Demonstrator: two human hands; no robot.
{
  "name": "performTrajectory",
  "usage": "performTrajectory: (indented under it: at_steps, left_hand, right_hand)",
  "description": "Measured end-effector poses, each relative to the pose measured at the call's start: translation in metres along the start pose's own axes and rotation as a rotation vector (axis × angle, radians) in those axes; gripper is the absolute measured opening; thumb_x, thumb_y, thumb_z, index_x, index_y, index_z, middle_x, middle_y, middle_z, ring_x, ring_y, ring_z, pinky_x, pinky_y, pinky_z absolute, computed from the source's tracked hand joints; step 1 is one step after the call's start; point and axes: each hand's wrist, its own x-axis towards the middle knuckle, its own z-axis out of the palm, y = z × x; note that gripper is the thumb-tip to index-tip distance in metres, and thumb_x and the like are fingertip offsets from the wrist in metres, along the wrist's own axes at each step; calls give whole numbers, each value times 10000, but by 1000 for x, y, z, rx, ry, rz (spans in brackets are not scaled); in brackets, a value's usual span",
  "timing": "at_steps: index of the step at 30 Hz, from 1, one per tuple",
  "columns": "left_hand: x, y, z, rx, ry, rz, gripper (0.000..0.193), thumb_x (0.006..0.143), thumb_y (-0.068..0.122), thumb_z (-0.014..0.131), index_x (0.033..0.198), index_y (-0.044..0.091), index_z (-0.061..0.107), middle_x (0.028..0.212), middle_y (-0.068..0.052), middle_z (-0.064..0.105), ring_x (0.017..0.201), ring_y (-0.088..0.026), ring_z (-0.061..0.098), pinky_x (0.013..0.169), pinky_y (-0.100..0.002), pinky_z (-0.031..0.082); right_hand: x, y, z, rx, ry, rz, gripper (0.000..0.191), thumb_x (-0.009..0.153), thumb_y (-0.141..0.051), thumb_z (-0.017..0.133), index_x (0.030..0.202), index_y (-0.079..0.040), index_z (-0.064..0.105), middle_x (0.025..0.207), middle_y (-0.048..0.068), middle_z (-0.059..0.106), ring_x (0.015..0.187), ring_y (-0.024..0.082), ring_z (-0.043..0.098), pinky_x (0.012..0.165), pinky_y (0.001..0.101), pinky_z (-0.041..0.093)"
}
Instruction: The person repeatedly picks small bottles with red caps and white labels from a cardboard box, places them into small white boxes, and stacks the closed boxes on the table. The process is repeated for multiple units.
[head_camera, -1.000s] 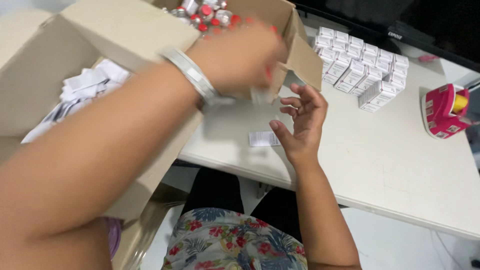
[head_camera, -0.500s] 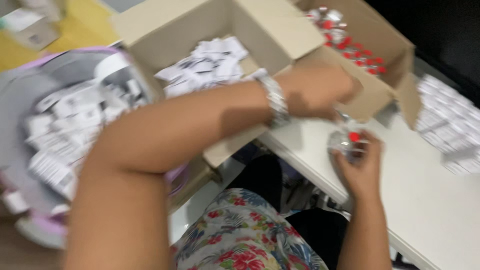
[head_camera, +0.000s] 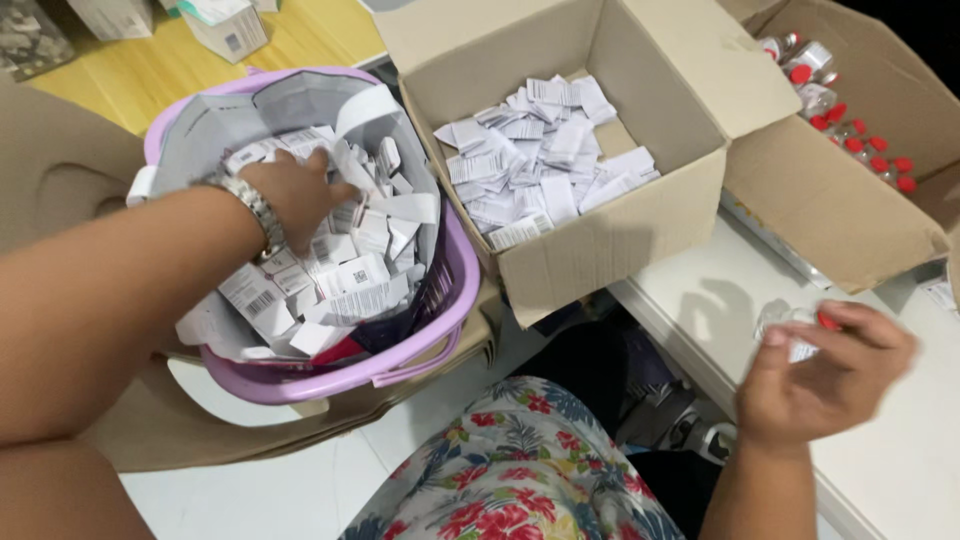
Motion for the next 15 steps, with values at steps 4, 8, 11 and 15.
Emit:
performTrajectory:
  at_steps: [4, 8, 11, 15]
  left_hand:
    - [40, -25, 27, -91, 116, 93, 587, 725, 135, 835, 1283, 258, 701, 1228, -112, 701, 1154, -324, 688, 953, -455, 570]
    - [31, -42, -13, -177, 5, 160, 555, 684, 140, 870, 1216, 194, 724, 1138, -130, 749, 1106, -316, 709, 971, -442, 559]
    - [-25, -30, -70, -144, 72, 181, 497, 696, 118, 838, 1176, 165, 722, 1105, -149, 741, 1075, -336, 705, 940, -454, 556]
    - [-116, 15, -135, -116, 291, 281, 420, 711, 89, 796, 1122, 126, 719, 1061, -175, 729, 1034, -363, 700, 898, -469, 553]
  right_hand:
    - [7, -16, 10, 66, -40, 80, 115, 985, -47, 741, 1027, -41, 633, 1215, 123, 518, 1116, 230, 552, 958, 327, 479]
    - [3, -4, 1, 29, -17, 85, 112, 1019, -28, 750, 1015, -37, 638, 1200, 133, 560, 1085, 219, 551, 934, 312, 472]
    - [-5, 11, -15, 20, 39, 87, 104, 989, -22, 732, 1001, -44, 631, 1186, 136, 559, 1102, 235, 569, 993, 357, 511]
    - [-3, 32, -53, -35, 95, 102, 117, 1061, -3, 733, 1012, -24, 629, 1133, 133, 581, 1061, 205, 555, 924, 312, 463]
